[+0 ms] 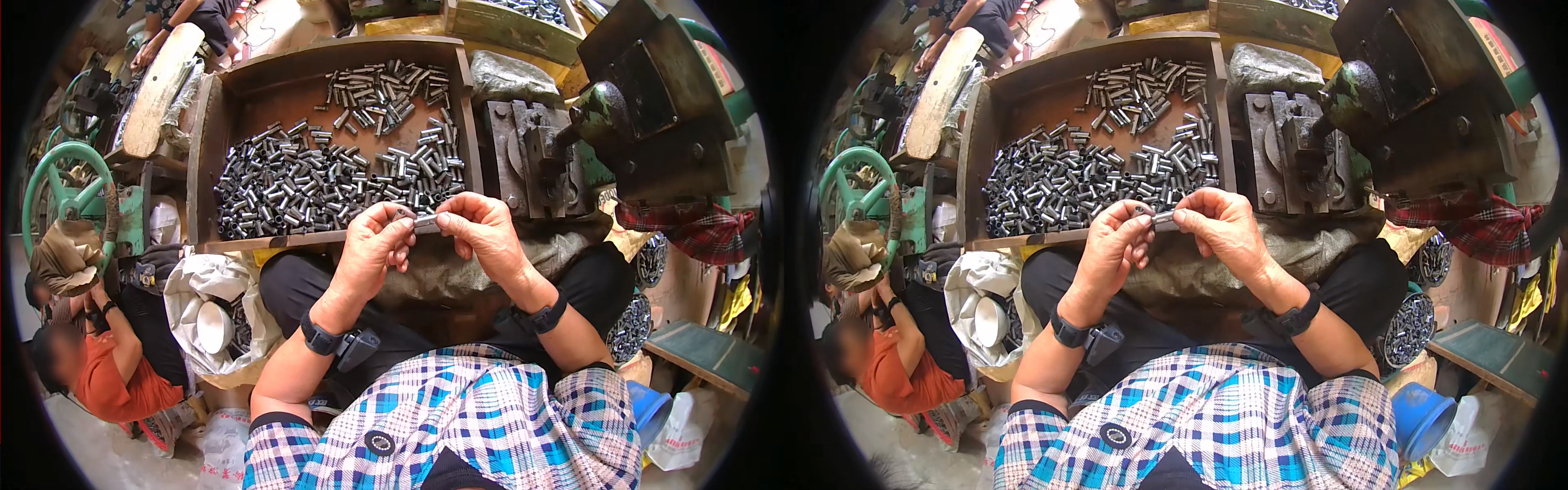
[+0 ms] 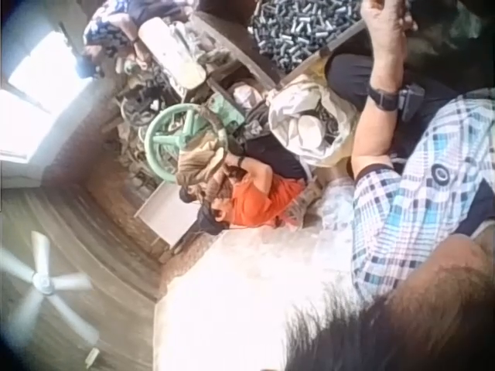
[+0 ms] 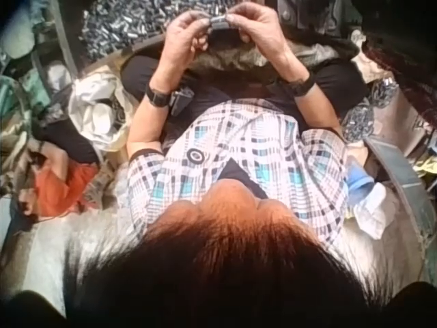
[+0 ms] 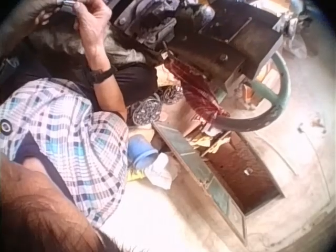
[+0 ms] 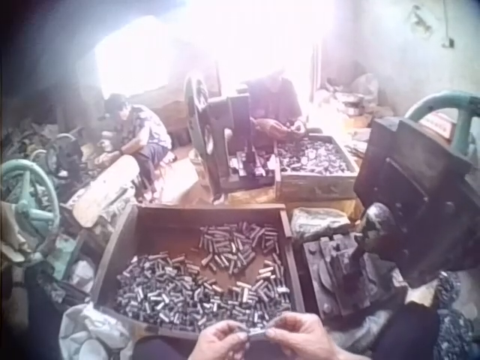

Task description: Operating a manual press or punch machine to process small metal components.

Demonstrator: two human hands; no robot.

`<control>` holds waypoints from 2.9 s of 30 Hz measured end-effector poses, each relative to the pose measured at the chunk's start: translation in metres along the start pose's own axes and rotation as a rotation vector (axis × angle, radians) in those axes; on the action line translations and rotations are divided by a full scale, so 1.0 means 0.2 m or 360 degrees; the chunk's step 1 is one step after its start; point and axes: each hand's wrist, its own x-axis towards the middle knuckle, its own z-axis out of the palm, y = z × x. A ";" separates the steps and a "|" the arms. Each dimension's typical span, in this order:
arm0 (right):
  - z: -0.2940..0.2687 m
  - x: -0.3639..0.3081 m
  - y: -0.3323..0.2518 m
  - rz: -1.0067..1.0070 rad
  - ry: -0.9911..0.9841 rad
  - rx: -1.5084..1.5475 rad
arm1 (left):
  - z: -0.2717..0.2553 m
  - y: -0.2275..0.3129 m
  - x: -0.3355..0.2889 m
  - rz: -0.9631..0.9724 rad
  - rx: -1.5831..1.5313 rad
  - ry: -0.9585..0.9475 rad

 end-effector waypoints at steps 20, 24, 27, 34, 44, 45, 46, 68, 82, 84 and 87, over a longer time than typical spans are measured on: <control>0.03 -0.23 0.11 0.0133 0.0177 0.0109 | 0.08 -0.11 -0.21 0.0003 -0.0027 0.0048; 0.02 -0.25 0.13 0.0213 0.0150 0.0269 | 0.08 -0.13 -0.22 -0.0053 0.0012 0.0074; 0.02 -0.27 0.14 0.0229 0.0157 0.0299 | 0.09 -0.15 -0.22 -0.0054 0.0015 0.0077; 0.00 -0.28 0.15 0.0205 0.0185 0.0226 | 0.12 -0.18 -0.23 0.0119 0.0398 0.0091; -0.09 -0.35 0.09 0.0305 -0.0091 0.0315 | 0.19 -0.18 -0.23 -0.0042 0.0365 -0.0158; -0.10 -0.37 0.09 0.0340 -0.0126 0.0215 | 0.21 -0.19 -0.25 -0.0112 0.0413 -0.0195; -0.11 -0.39 0.08 0.0327 -0.0106 0.0206 | 0.23 -0.20 -0.26 -0.0022 0.0451 -0.0156; -0.96 -0.97 -0.76 -0.1889 0.2197 -0.1173 | 0.55 -0.10 0.50 0.0062 0.0389 -0.0155; -1.04 -0.83 -0.84 -0.1441 0.1642 -0.0836 | 0.54 -0.21 0.88 0.0186 0.0542 -0.0069; -1.01 -0.85 -0.96 -0.1323 0.1635 -0.0978 | 0.54 -0.21 0.89 0.0173 0.0569 -0.0099; -1.00 -0.86 -1.13 -0.1239 0.1557 -0.1113 | 0.53 -0.19 0.89 0.0056 0.0451 -0.0130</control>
